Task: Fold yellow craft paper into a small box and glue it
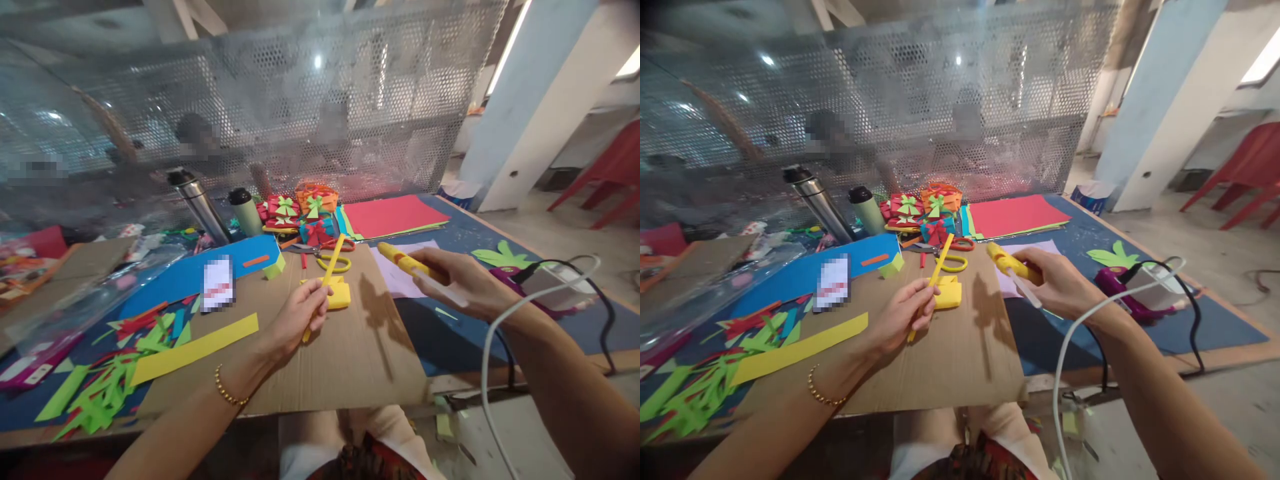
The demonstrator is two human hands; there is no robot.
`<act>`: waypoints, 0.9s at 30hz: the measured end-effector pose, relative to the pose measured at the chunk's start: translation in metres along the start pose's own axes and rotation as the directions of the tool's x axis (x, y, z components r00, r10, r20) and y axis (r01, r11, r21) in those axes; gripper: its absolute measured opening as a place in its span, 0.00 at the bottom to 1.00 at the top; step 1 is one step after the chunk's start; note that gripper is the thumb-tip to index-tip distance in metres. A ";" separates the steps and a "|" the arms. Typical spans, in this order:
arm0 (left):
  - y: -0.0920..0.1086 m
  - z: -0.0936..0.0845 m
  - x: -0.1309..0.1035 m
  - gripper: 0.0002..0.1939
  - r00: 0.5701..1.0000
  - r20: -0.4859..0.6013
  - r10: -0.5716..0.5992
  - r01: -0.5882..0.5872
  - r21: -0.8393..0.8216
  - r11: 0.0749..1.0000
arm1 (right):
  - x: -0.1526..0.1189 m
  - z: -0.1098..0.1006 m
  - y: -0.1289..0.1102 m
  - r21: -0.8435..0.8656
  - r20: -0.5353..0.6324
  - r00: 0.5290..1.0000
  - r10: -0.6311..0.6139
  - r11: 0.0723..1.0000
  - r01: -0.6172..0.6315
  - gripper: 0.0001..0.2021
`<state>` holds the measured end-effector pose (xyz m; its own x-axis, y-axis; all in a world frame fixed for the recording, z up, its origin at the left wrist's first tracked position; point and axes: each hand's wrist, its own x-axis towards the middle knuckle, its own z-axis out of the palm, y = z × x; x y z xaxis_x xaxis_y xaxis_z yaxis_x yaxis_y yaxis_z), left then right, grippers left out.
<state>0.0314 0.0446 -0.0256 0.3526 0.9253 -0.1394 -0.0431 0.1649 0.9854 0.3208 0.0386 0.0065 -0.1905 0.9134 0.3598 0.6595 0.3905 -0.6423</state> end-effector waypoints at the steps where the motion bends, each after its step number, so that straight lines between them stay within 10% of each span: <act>1: 0.000 0.000 0.000 0.16 1.000 -0.014 0.002 -0.001 0.003 1.000 | 0.003 0.002 -0.010 0.054 0.028 1.000 0.010 0.998 -0.011 0.17; 27: 0.001 0.000 0.000 0.19 0.999 0.014 -0.049 0.048 0.109 0.993 | 0.022 0.041 -0.003 0.186 0.010 1.000 0.012 0.982 -0.014 0.24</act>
<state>0.0312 0.0445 -0.0246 0.3669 0.9114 -0.1865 0.0756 0.1706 0.9824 0.2848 0.0620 -0.0113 -0.1897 0.9193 0.3448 0.5154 0.3922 -0.7620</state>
